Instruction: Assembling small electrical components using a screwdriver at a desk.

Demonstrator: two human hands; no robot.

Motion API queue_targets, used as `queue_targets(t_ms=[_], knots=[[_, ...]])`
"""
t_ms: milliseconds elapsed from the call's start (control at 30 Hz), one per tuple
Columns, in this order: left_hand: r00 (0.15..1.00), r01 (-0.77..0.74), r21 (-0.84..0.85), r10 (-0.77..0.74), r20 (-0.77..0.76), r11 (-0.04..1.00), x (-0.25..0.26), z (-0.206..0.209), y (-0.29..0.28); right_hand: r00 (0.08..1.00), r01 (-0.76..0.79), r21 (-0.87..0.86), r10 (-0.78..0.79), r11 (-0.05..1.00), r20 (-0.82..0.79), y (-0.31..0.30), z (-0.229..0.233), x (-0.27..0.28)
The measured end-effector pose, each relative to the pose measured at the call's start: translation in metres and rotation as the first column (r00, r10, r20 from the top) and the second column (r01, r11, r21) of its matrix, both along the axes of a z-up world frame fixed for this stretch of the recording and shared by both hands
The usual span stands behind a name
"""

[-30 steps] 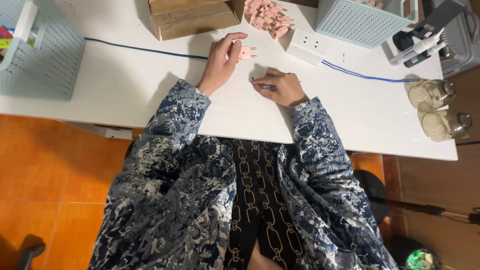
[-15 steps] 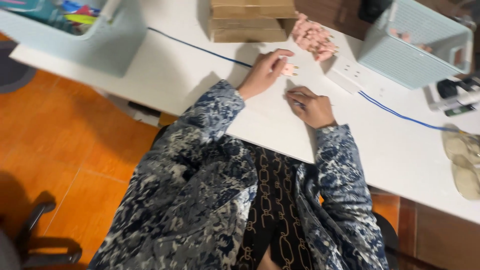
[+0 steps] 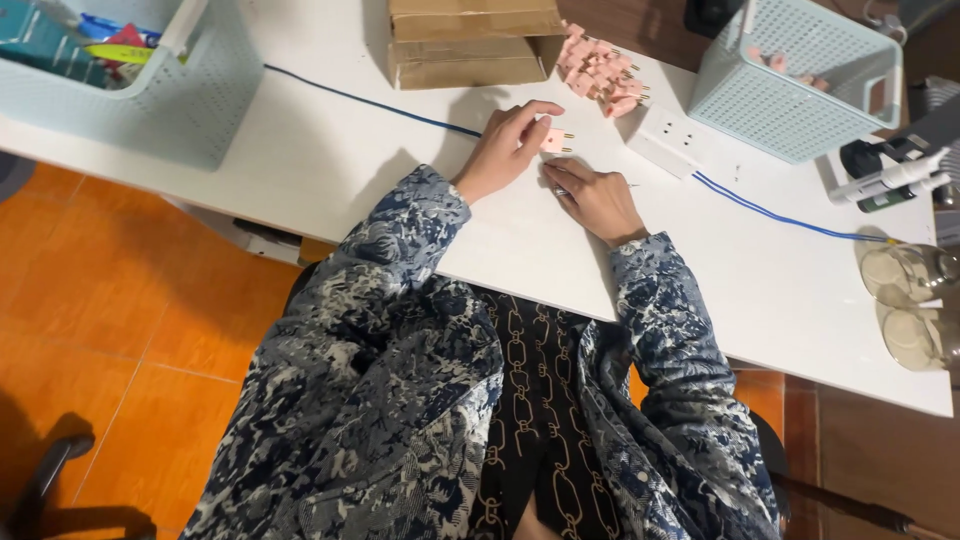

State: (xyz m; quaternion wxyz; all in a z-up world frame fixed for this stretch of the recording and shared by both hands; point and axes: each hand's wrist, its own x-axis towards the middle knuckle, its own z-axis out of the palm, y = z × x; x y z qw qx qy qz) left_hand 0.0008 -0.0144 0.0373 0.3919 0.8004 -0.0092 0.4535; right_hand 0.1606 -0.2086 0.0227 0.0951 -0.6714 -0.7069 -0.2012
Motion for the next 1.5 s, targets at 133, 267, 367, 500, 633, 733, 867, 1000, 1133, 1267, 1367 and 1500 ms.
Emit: queue_targets(t_ms=[133, 267, 367, 500, 633, 733, 867, 1000, 1133, 1267, 1367, 1500], knots=[[0.999, 0.019, -0.004, -0.019, -0.039, 1.0, -0.003, 0.001, -0.003, 0.993, 0.056, 0.059, -0.049, 0.997, -0.111, -0.012, 0.009, 0.004], [0.986, 0.138, -0.032, -0.14, -0.087, 0.99, -0.007, 0.005, -0.01, 0.945, 0.143, 0.145, -0.091, 0.979, -0.315, -0.023, 0.007, 0.014], [0.953, 0.254, -0.103, -0.267, -0.146, 0.962, -0.014, 0.012, -0.018, 0.9, 0.124, 0.187, -0.032, 0.975, -0.435, -0.018, 0.003, -0.002], [0.887, 0.321, -0.196, -0.367, -0.279, 0.926, -0.012, 0.002, -0.012, 0.891, 0.096, 0.215, 0.012, 0.972, -0.454, -0.014, 0.005, -0.014], [0.867, 0.36, -0.202, -0.406, -0.287, 0.911, -0.019, 0.016, -0.019, 0.891, 0.094, 0.217, 0.016, 0.972, -0.453, -0.019, 0.023, -0.022], [0.846, 0.368, -0.207, -0.419, -0.331, 0.906, -0.022, 0.018, -0.02, 0.874, 0.082, 0.186, 0.019, 0.979, -0.485, -0.021, 0.03, -0.026], [0.813, 0.368, -0.014, -0.329, -0.481, 0.93, -0.018, 0.012, -0.008, 0.899, 0.043, 0.125, 0.017, 0.991, -0.438, -0.019, 0.011, -0.016], [0.826, 0.381, 0.246, -0.209, -0.523, 0.891, -0.039, 0.031, 0.0, 0.914, 0.037, 0.03, -0.022, 0.999, -0.406, -0.022, 0.012, -0.016], [0.823, 0.403, 0.309, -0.194, -0.534, 0.861, -0.031, 0.011, 0.01, 0.917, 0.047, -0.002, -0.044, 0.999, -0.395, -0.022, 0.007, -0.011], [0.86, 0.354, 0.414, -0.118, -0.496, 0.839, -0.025, 0.002, 0.014, 0.881, 0.017, 0.007, -0.012, 1.0, -0.473, -0.023, 0.018, -0.016], [0.864, 0.342, 0.439, -0.095, -0.494, 0.83, -0.022, -0.005, 0.014, 0.856, 0.025, 0.048, 0.004, 0.999, -0.517, -0.024, 0.016, -0.002], [0.862, 0.347, 0.425, -0.106, -0.496, 0.836, -0.031, 0.018, -0.002, 0.827, 0.134, 0.052, -0.082, 0.99, -0.556, -0.036, 0.017, 0.026]])
